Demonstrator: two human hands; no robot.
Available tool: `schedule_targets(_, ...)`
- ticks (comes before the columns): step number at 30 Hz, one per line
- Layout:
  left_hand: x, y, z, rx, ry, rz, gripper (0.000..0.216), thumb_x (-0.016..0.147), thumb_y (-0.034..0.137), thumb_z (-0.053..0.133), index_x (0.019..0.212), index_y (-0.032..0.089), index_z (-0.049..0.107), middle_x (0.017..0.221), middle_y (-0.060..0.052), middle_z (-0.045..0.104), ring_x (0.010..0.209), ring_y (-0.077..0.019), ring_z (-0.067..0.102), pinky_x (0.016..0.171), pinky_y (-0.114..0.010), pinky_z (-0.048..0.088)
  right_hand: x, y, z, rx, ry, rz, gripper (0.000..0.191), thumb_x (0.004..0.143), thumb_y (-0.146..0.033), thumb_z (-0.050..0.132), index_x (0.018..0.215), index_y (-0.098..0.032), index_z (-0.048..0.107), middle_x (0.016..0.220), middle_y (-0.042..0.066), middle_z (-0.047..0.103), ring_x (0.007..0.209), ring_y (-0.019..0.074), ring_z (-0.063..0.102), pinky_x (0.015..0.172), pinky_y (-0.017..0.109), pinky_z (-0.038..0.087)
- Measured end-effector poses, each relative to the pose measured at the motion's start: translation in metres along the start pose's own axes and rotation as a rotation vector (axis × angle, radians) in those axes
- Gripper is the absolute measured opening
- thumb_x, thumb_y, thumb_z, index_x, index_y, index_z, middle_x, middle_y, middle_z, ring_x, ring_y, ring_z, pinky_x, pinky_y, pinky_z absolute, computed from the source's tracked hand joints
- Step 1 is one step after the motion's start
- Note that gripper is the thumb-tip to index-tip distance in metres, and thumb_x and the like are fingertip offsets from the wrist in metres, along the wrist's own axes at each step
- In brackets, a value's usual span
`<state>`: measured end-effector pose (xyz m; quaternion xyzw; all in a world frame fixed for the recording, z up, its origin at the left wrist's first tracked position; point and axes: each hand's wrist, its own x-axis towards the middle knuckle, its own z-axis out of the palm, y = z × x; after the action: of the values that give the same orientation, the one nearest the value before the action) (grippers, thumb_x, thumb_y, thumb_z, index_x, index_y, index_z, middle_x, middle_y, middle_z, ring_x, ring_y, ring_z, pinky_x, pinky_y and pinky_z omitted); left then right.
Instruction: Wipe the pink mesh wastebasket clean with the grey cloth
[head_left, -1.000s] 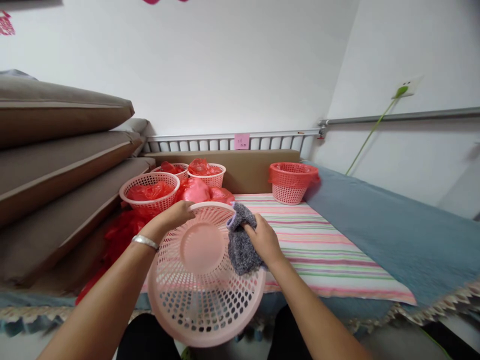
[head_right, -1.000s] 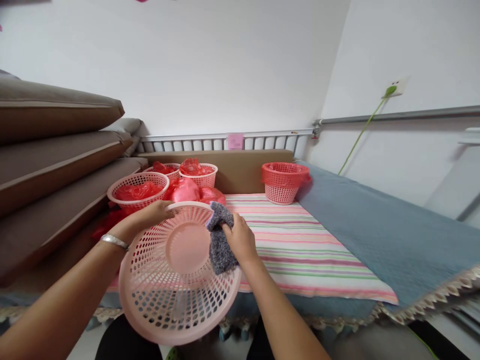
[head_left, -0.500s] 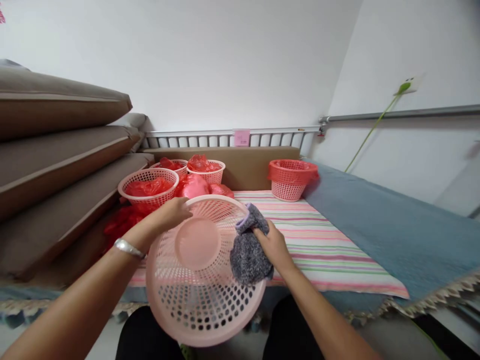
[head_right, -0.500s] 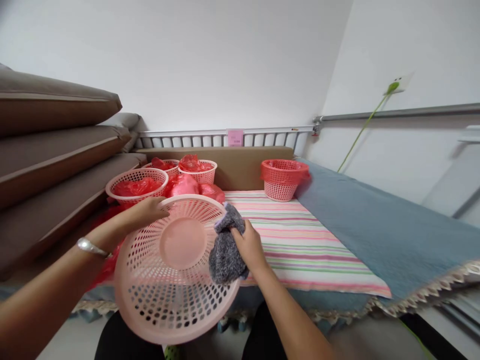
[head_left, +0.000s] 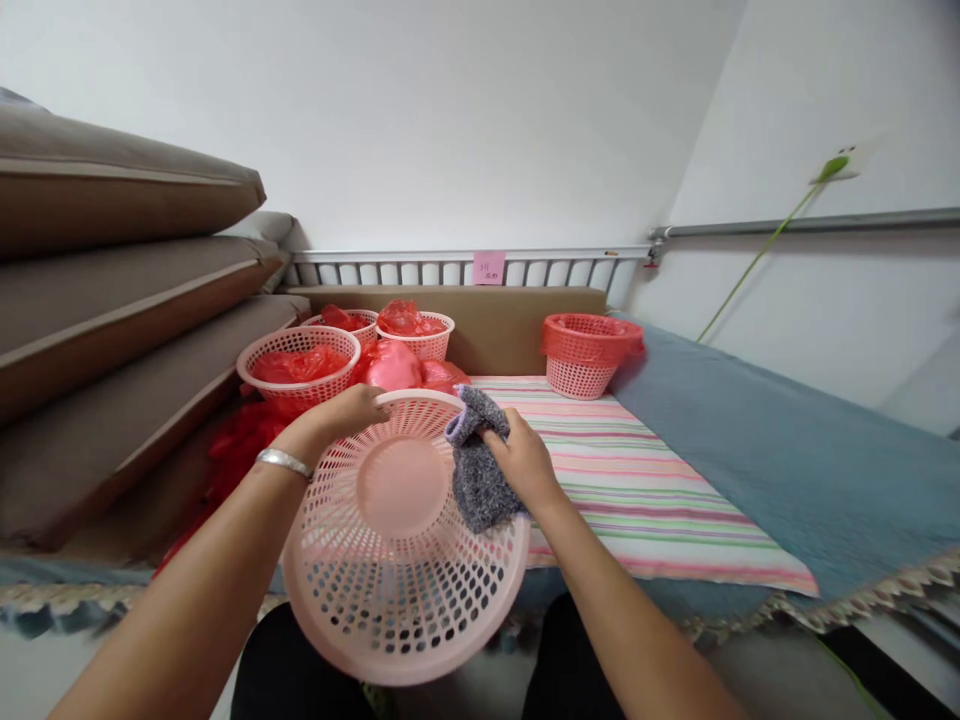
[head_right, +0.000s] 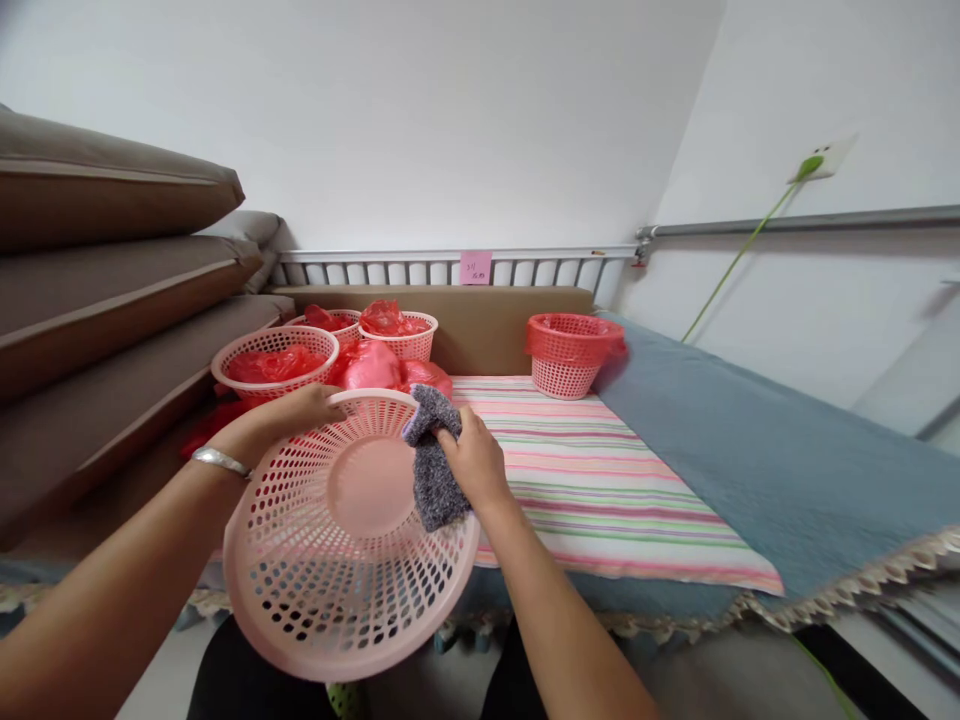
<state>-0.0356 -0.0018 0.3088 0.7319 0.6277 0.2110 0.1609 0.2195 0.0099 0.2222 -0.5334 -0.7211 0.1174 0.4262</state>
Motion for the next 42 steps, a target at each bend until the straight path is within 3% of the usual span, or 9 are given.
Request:
schedule_targets(9, -0.032, -0.038, 0.001, -0.196, 0.087, -0.162, 0.027, 0.065, 0.032, 0.059, 0.082, 0.012, 0.067, 0.061, -0.002, 0.066, 0.057, -0.0201, 0.060, 0.052, -0.028, 0.044, -0.061, 0.019, 0.013, 0.208, 0.050, 0.146, 0.026, 0.082, -0.043, 0.048, 0.095, -0.021, 0.051, 0.090, 0.006, 0.065, 0.084, 0.0222, 0.061, 0.070, 0.029, 0.042)
schedule_targets(12, -0.054, -0.041, 0.002, -0.256, 0.111, -0.182, 0.034, 0.069, 0.037, 0.057, 0.090, 0.012, 0.066, 0.067, -0.004, 0.069, 0.062, -0.0224, 0.063, 0.056, -0.030, 0.048, -0.053, 0.005, -0.002, 0.173, 0.044, 0.055, 0.019, 0.082, -0.039, 0.048, 0.089, -0.022, 0.050, 0.085, 0.004, 0.064, 0.080, 0.0213, 0.059, 0.068, 0.028, 0.041)
schedule_targets(15, -0.066, -0.036, 0.005, -0.374, 0.034, -0.188, 0.036, 0.069, 0.036, 0.059, 0.094, 0.011, 0.065, 0.078, -0.006, 0.072, 0.069, -0.0229, 0.066, 0.063, -0.032, 0.050, -0.030, -0.020, -0.026, 0.091, 0.001, -0.140, 0.015, 0.083, -0.035, 0.050, 0.090, -0.022, 0.051, 0.087, 0.003, 0.062, 0.082, 0.0195, 0.057, 0.070, 0.027, 0.040)
schedule_targets(18, -0.060, -0.026, 0.016, -0.262, -0.018, -0.071, 0.032, 0.070, 0.031, 0.058, 0.095, 0.013, 0.067, 0.079, -0.005, 0.073, 0.070, -0.0220, 0.065, 0.065, -0.030, 0.049, -0.013, -0.046, -0.038, -0.057, -0.095, -0.335, 0.013, 0.082, -0.033, 0.053, 0.090, -0.023, 0.053, 0.091, 0.001, 0.061, 0.085, 0.0185, 0.057, 0.070, 0.026, 0.038)
schedule_targets(22, -0.035, -0.015, 0.038, -0.121, 0.062, 0.049, 0.023, 0.073, 0.027, 0.054, 0.086, 0.016, 0.069, 0.075, -0.003, 0.071, 0.074, -0.0223, 0.063, 0.065, -0.028, 0.044, -0.010, -0.058, -0.028, -0.225, -0.129, -0.380, 0.015, 0.083, -0.032, 0.053, 0.095, -0.022, 0.054, 0.093, 0.003, 0.060, 0.084, 0.0185, 0.056, 0.066, 0.026, 0.036)
schedule_targets(27, -0.007, -0.020, 0.046, -0.106, 0.128, 0.018, 0.018, 0.070, 0.024, 0.054, 0.075, 0.016, 0.069, 0.060, 0.000, 0.065, 0.062, -0.0189, 0.058, 0.056, -0.025, 0.039, -0.008, -0.044, -0.018, -0.236, -0.053, -0.305, 0.021, 0.084, -0.037, 0.053, 0.098, -0.023, 0.052, 0.098, 0.003, 0.059, 0.088, 0.0192, 0.056, 0.066, 0.026, 0.037)
schedule_targets(31, -0.002, -0.038, 0.041, -0.125, 0.165, -0.065, 0.015, 0.066, 0.022, 0.055, 0.072, 0.015, 0.068, 0.054, 0.002, 0.061, 0.054, -0.0157, 0.054, 0.050, -0.023, 0.037, -0.012, -0.026, -0.014, -0.187, 0.030, -0.219, 0.024, 0.084, -0.038, 0.052, 0.102, -0.022, 0.051, 0.098, 0.004, 0.059, 0.089, 0.0201, 0.057, 0.069, 0.027, 0.039)
schedule_targets(38, -0.031, -0.074, 0.048, -0.183, 0.275, -0.203, 0.024, 0.068, 0.025, 0.054, 0.081, 0.010, 0.068, 0.058, -0.002, 0.066, 0.056, -0.0199, 0.060, 0.051, -0.027, 0.043, -0.062, 0.032, 0.018, -0.060, 0.088, 0.037, 0.031, 0.087, -0.041, 0.043, 0.106, -0.017, 0.048, 0.097, 0.011, 0.062, 0.090, 0.0248, 0.060, 0.072, 0.032, 0.042)
schedule_targets(42, -0.050, -0.074, 0.050, -0.226, 0.277, -0.162, 0.032, 0.071, 0.031, 0.053, 0.092, 0.010, 0.067, 0.075, -0.007, 0.073, 0.071, -0.0246, 0.066, 0.061, -0.030, 0.049, -0.065, 0.035, 0.011, -0.034, 0.089, -0.001, 0.027, 0.085, -0.039, 0.044, 0.102, -0.019, 0.050, 0.094, 0.009, 0.063, 0.086, 0.0232, 0.060, 0.069, 0.031, 0.042)
